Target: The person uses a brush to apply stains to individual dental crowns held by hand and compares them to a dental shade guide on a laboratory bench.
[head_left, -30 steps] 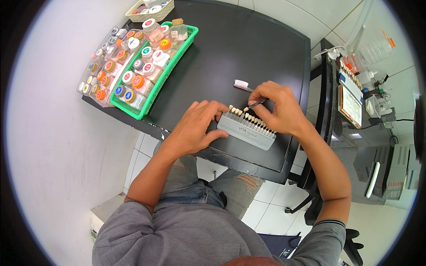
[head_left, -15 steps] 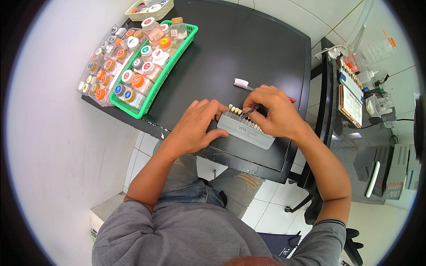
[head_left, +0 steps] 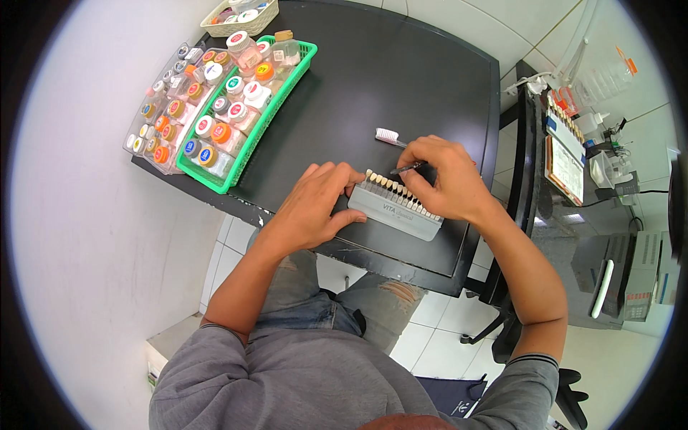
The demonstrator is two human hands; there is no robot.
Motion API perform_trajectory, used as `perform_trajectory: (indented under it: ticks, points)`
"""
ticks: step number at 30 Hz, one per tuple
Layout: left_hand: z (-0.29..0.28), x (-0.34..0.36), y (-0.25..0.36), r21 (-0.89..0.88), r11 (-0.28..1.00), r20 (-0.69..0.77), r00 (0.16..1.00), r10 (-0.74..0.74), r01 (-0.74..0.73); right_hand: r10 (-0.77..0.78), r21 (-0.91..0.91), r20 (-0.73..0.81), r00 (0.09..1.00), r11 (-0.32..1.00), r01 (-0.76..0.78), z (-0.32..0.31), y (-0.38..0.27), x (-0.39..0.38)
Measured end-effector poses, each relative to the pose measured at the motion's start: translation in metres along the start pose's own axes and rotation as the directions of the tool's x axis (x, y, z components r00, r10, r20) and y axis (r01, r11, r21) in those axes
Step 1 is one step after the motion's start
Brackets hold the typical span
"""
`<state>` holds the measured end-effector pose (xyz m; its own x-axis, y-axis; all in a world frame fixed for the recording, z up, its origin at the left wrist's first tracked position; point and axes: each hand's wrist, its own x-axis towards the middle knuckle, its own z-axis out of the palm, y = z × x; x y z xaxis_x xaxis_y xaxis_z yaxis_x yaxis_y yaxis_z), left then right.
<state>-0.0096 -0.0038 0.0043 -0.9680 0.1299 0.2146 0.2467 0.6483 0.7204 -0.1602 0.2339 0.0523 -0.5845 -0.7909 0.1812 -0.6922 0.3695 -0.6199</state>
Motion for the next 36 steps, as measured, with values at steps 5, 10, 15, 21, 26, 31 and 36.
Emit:
perform_trajectory:
  ticks: [5, 10, 15, 21, 26, 31, 36]
  points:
    - [0.000, 0.001, 0.001, 0.003, 1.000, 0.010, 1.000, -0.004, 0.004, -0.038, -0.055, 0.079, 0.996, 0.998, 0.043, 0.004, -0.002, -0.004]
    - [0.000, 0.000, 0.001, 0.004, 1.000, -0.001, 1.000, 0.007, -0.007, -0.029, -0.046, 0.111, 0.993, 0.998, 0.034, 0.007, -0.003, -0.004]
    - [-0.002, 0.001, 0.002, 0.003, 1.000, 0.014, 1.000, 0.011, -0.011, 0.017, -0.045, 0.137, 0.990, 0.999, -0.011, 0.006, -0.006, -0.003]
    - [-0.002, 0.001, 0.002, -0.001, 1.000, 0.020, 1.000, 0.020, -0.020, 0.101, -0.037, 0.138, 0.985, 0.995, -0.096, 0.009, -0.007, -0.003]
    - [-0.001, 0.000, -0.001, 0.014, 0.999, 0.024, 0.999, 0.034, -0.034, 0.154, 0.080, 0.031, 0.988, 0.984, -0.156, 0.007, -0.006, -0.002]
    - [0.000, 0.001, -0.002, -0.001, 1.000, 0.029, 0.999, 0.019, -0.019, 0.221, 0.032, -0.135, 0.966, 0.975, -0.218, -0.012, 0.006, 0.006]
    - [0.002, 0.002, -0.001, 0.000, 1.000, -0.039, 0.999, 0.031, -0.032, 0.305, 0.056, -0.145, 0.941, 0.952, -0.300, -0.025, 0.017, 0.006]
